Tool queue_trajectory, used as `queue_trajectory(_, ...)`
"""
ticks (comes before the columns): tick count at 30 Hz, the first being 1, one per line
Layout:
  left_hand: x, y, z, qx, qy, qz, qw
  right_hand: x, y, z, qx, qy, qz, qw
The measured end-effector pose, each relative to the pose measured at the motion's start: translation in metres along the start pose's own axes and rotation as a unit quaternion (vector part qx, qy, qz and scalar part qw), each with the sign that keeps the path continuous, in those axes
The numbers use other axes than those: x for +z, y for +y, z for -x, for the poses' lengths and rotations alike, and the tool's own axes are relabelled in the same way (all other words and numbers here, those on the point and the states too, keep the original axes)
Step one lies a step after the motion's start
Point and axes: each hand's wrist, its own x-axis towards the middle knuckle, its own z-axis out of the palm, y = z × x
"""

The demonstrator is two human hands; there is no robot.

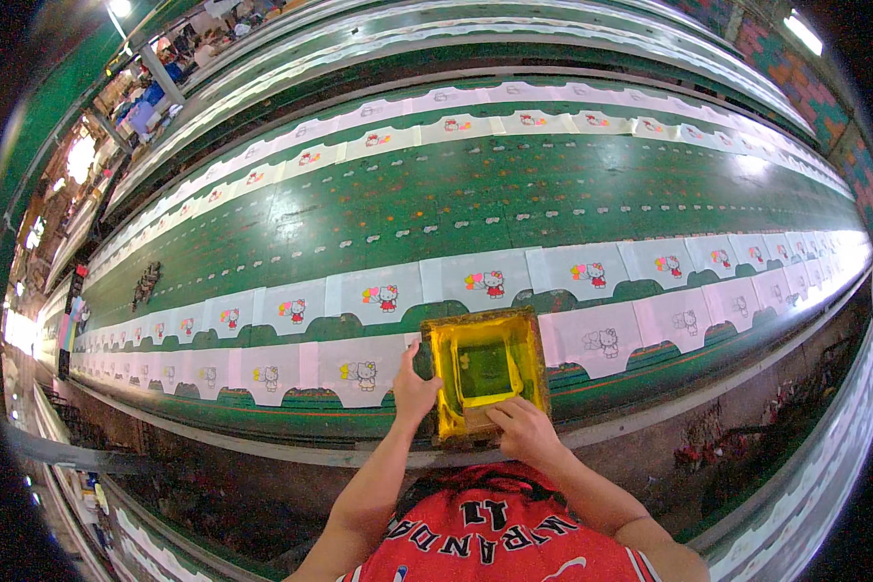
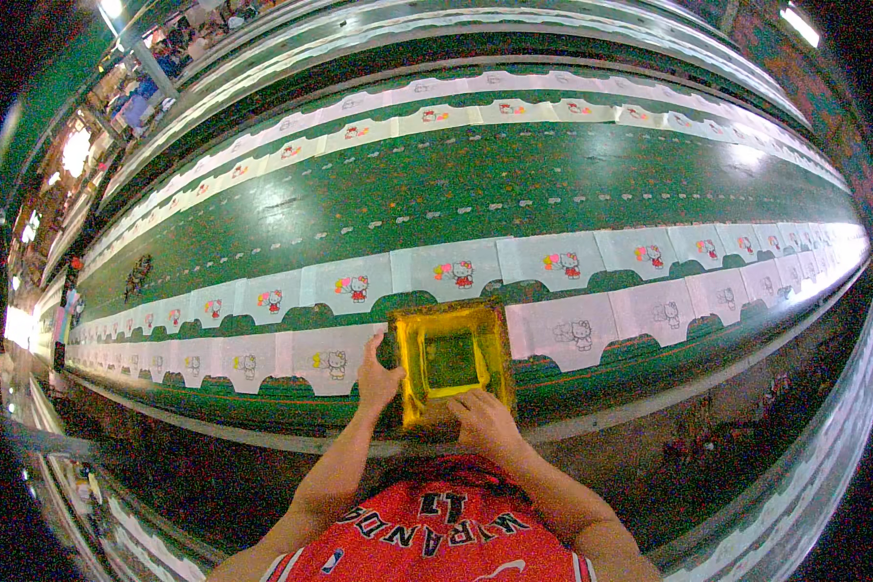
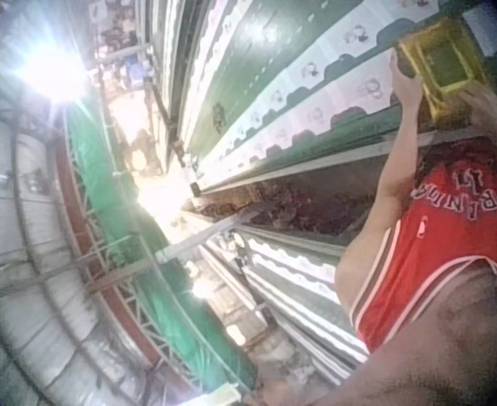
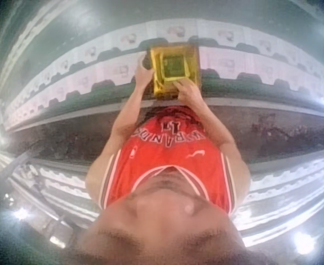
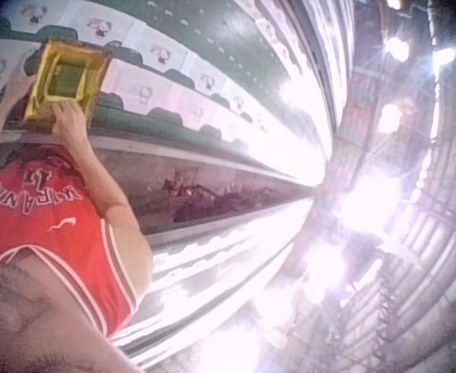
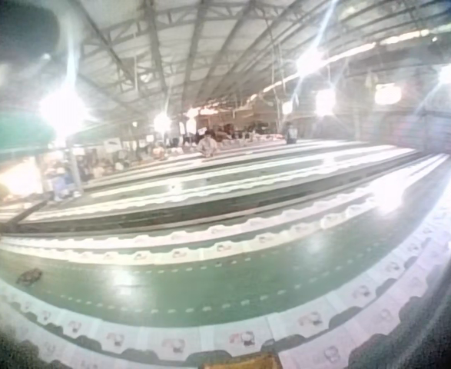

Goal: The person uses a yellow squeegee to press ink through a screen onto a long strip of fabric with a repeating cartoon pattern. The person repeatedly wipes the squeegee and repositions it along the moving fabric, maintaining consistent pressure and alignment.

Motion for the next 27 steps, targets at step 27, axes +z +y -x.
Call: queue_trajectory(27, 0.001, 0.008, 0.003, -0.040, -0.029, 0.041, 0.998, 0.012, 0.018, -0.002, -0.057, 0.037, 0.064, 0.996)
